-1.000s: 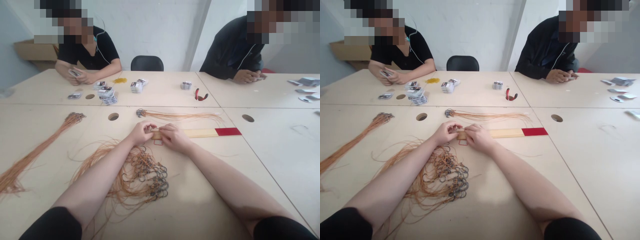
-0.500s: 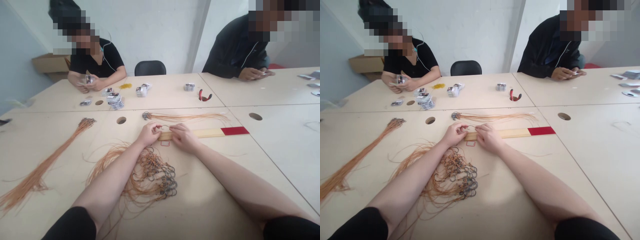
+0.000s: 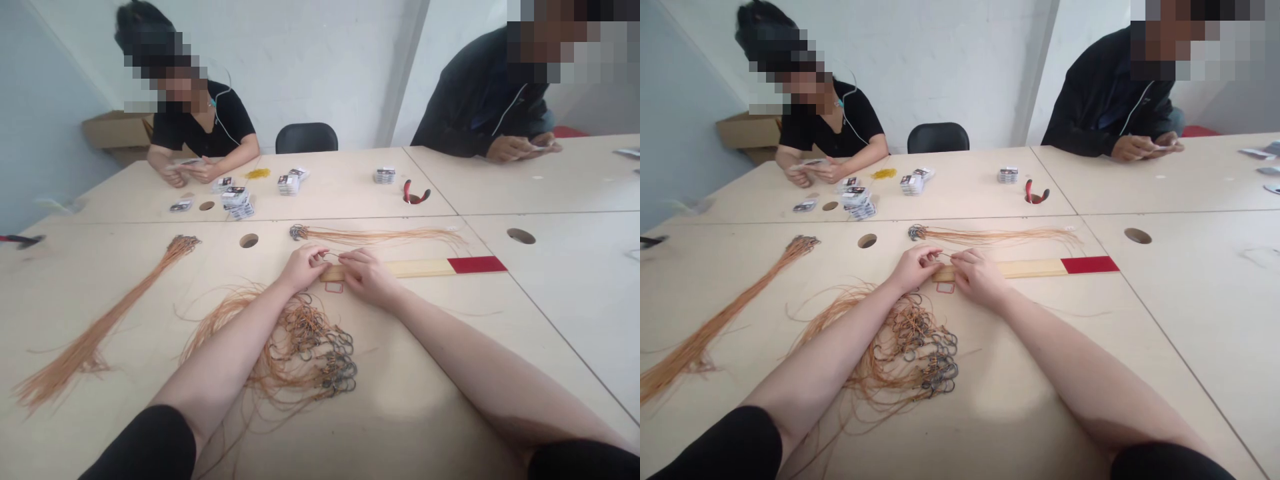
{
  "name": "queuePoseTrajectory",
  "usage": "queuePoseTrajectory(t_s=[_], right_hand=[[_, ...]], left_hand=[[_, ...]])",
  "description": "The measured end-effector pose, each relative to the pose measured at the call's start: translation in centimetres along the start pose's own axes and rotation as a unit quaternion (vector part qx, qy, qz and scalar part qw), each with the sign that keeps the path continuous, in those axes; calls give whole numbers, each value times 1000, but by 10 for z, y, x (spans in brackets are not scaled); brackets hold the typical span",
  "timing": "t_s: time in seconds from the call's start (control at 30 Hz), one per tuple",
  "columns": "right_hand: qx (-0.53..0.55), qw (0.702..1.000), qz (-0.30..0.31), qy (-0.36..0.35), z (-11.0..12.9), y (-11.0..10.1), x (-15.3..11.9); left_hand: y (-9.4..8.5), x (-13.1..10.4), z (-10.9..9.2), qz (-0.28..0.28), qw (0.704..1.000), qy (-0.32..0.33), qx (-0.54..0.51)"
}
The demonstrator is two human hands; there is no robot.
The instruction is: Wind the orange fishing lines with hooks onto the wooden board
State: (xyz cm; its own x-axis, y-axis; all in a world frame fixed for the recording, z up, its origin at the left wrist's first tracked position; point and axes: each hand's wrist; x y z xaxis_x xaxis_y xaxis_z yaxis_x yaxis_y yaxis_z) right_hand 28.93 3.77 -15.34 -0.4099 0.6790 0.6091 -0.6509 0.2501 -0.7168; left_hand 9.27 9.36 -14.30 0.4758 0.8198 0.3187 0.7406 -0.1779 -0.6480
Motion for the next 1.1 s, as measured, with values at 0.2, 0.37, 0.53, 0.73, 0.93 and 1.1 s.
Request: queuePoseTrajectory(t_s=[0.2,0.37,0.53,0.73,0.93,1.1], right_hand=[[15,1000,-1,13,-4,2,1],[34,999,2,27,-3,2,4],[41,998,17,34,-2,0,5],[31,998,-13,47,-6,0,4],[16,999,-14,41,-5,0,2],[23,999,-6,22,-1,1,4]], left_hand=[[0,1,0,2,1000,-9,-1],[-3,0,1,11,999,-24,19],[-6,-2,-1,17,999,-27,34],[-7,-2,-5,10,999,-27,38],[-3,-1,-3,16,999,-15,35],[-4,-2,-4,5,1000,-14,25]])
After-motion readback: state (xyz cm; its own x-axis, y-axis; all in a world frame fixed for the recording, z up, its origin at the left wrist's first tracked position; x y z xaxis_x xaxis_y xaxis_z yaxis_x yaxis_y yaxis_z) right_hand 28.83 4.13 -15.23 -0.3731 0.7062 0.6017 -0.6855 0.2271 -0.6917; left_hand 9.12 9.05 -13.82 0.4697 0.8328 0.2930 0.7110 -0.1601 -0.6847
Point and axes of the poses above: each hand's wrist, its own x-axis towards the middle knuckle, its own y-axis out of the palm, z = x × y, and after that the axes turned 1 degree about -y, right-handed
